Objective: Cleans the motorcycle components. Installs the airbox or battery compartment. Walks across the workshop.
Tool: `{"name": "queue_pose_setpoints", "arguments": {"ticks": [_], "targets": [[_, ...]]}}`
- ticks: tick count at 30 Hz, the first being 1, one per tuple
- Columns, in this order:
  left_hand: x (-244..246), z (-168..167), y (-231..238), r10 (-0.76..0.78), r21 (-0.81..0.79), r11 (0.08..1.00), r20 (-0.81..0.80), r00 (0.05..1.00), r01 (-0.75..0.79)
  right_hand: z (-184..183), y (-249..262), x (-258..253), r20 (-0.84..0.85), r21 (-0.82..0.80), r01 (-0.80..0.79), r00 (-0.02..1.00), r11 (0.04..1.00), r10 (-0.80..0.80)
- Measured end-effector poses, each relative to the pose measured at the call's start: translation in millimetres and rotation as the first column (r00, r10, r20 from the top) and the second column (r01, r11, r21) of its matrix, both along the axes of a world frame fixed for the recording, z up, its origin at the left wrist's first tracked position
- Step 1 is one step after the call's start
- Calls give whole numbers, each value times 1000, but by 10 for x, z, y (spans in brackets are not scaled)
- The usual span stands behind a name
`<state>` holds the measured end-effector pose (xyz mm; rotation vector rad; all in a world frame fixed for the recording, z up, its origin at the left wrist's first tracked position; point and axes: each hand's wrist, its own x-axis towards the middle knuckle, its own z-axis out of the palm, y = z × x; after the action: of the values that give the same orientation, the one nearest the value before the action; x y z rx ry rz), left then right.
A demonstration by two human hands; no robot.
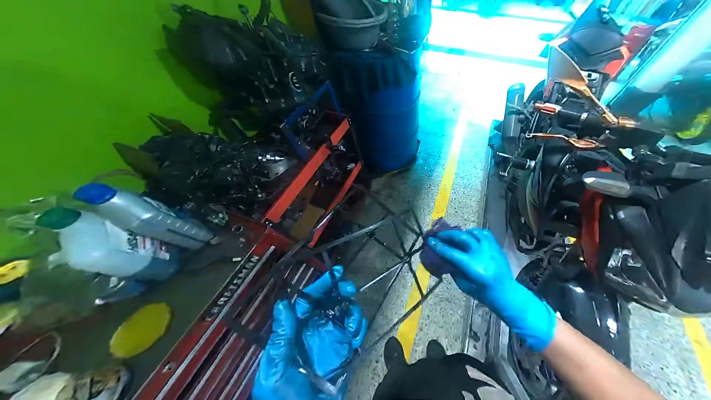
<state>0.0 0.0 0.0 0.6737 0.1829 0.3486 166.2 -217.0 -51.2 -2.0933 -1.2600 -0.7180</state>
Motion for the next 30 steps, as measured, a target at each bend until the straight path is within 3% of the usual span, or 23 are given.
{"name": "queue_pose_setpoints", "arguments": {"ticks": [3,5,8,11,14,17,20,23,26,28,30], "targets": [[75,13,-120,44,-47,998,-42,998,-46,305,302,-338,62,6,-106,993,994,105],[84,29,-85,13,-63,998,-44,999,-15,154,391,-260,80,-74,-158,983,985,164],[5,-23,179,-9,-27,1000,-18,1000,9,-164,31,216,-42,-64,-63,997,996,60],[-31,-101,313,15,27,1000,-34,999,-14,197,7,297,-153,146,101,985,984,-78],[14,-157,305,-16,-5,1000,22,1000,17,476,510,90,-146,86,54,988,995,-41],[74,-137,459,-12,-23,1000,56,998,13,41,769,-306,-197,-47,-68,979,997,57],[129,-305,674,9,-31,999,-37,999,-11,-342,627,-618,-330,25,-145,933,989,145],[221,-557,793,-58,-46,998,-120,991,53,-109,621,-346,-388,149,-20,918,989,78],[458,-652,893,-238,-51,970,-39,970,236,147,932,214,-290,-23,108,951,994,-110],[751,-661,971,-279,-46,959,12,960,279,-40,1095,410,-299,-170,80,946,982,-128],[1128,-758,1119,-281,-55,958,29,959,282,-322,1073,400,-349,-204,0,934,979,-73]]}}
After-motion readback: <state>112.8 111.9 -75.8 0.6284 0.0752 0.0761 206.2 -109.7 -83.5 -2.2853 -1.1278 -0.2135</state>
